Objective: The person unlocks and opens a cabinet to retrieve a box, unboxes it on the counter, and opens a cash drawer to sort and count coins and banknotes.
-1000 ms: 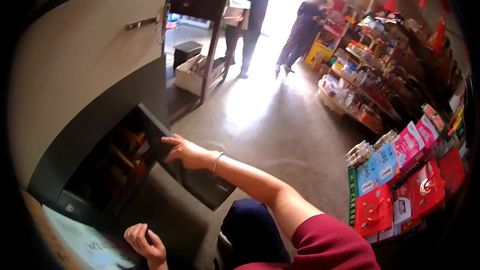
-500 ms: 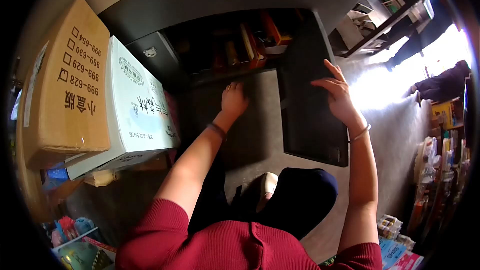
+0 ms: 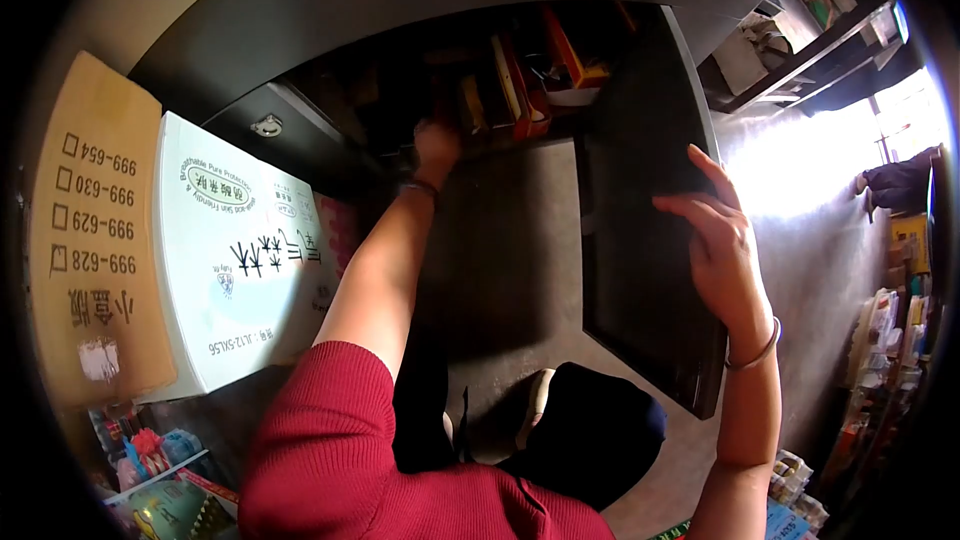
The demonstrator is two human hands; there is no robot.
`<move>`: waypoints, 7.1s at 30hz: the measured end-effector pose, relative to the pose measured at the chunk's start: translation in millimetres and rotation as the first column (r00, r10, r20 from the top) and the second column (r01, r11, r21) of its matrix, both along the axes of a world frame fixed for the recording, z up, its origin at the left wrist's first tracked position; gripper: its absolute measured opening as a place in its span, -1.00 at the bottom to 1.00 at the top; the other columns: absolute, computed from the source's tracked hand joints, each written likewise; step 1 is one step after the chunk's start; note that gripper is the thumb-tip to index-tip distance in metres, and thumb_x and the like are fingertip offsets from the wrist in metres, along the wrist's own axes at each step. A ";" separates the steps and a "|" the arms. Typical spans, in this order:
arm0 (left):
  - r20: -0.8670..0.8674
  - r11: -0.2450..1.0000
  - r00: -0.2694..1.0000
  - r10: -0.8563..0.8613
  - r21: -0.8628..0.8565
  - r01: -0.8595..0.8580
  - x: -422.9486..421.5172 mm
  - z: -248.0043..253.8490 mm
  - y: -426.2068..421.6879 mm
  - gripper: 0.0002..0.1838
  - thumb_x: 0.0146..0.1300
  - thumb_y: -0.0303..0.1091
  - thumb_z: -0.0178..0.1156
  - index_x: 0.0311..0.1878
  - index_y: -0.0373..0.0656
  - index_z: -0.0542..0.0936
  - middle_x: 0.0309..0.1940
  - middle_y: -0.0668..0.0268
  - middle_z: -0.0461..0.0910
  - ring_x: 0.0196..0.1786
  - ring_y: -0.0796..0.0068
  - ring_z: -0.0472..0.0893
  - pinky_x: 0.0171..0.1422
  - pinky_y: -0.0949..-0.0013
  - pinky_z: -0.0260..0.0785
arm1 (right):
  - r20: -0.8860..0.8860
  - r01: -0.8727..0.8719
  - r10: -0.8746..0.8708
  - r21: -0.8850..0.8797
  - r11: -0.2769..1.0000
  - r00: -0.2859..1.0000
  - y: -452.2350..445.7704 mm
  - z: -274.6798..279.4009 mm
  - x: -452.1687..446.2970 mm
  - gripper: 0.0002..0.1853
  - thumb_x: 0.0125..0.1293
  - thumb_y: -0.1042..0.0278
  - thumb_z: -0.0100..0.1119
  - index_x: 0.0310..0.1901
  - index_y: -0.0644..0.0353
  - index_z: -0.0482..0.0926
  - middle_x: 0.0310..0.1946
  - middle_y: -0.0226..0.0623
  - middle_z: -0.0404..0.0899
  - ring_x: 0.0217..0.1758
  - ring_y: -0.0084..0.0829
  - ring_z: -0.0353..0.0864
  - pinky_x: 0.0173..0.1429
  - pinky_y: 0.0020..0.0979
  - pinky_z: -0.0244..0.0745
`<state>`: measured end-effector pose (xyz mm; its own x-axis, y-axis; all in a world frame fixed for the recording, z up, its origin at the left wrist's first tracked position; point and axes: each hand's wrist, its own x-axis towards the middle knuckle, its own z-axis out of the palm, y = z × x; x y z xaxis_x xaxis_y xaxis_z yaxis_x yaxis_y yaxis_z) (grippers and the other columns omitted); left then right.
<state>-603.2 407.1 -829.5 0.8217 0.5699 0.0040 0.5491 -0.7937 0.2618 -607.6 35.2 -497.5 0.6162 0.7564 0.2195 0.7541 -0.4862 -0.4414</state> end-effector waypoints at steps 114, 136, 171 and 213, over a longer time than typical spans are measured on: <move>0.036 0.989 0.999 -0.036 0.144 0.030 20.4 84.3 -39.3 -0.52 0.09 -0.25 0.15 0.12 -0.10 0.43 -0.14 0.06 0.58 -0.13 0.08 0.61 -0.08 0.09 0.46 | -0.054 0.085 -0.083 0.025 0.996 0.995 15.9 -6.5 -5.3 -0.62 -0.25 0.84 -0.11 -0.42 0.27 0.62 -0.36 -0.15 0.60 0.27 -0.16 0.32 0.15 -0.29 0.36; 0.036 0.910 0.970 0.241 -0.356 -0.213 38.0 18.5 -95.3 -0.38 0.16 0.02 0.07 0.34 0.35 0.23 -0.25 0.03 0.61 -0.09 0.03 0.59 -0.04 0.08 0.44 | -0.003 0.027 -0.027 0.051 0.998 1.000 15.4 -8.8 -4.7 -0.66 -0.24 0.80 0.00 -0.40 0.24 0.61 -0.40 -0.16 0.61 0.23 -0.09 0.35 0.25 -0.23 0.29; 0.394 0.988 0.919 -0.015 -0.134 0.074 -498.3 445.4 -190.7 -0.72 0.12 -0.32 0.20 -0.14 -0.29 0.56 -0.16 0.11 0.60 -0.16 0.07 0.54 -0.05 0.10 0.40 | -0.197 -0.438 0.461 0.150 0.887 0.866 130.5 26.1 -12.6 -0.68 0.05 0.50 0.18 -0.09 0.15 0.51 -0.06 -0.18 0.49 0.21 -0.13 0.35 0.35 -0.09 0.13; 0.589 0.289 0.731 0.344 -0.807 0.514 313.1 720.4 -378.0 -0.30 0.09 -0.25 0.04 0.35 -0.16 0.16 0.21 0.18 0.31 0.24 0.26 0.34 0.31 0.18 0.17 | -0.986 0.737 -0.015 0.116 0.666 0.168 -284.9 462.4 402.9 -0.52 0.15 0.15 0.27 0.08 0.18 0.48 -0.25 -0.45 0.57 -0.32 -0.66 0.43 -0.35 -0.61 0.29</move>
<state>-290.1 29.1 -109.1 0.8921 0.4512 0.0239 -0.1239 0.1934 0.9733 -204.6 -249.7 -35.1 0.8050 0.3304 -0.4927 -0.5203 -0.0059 -0.8540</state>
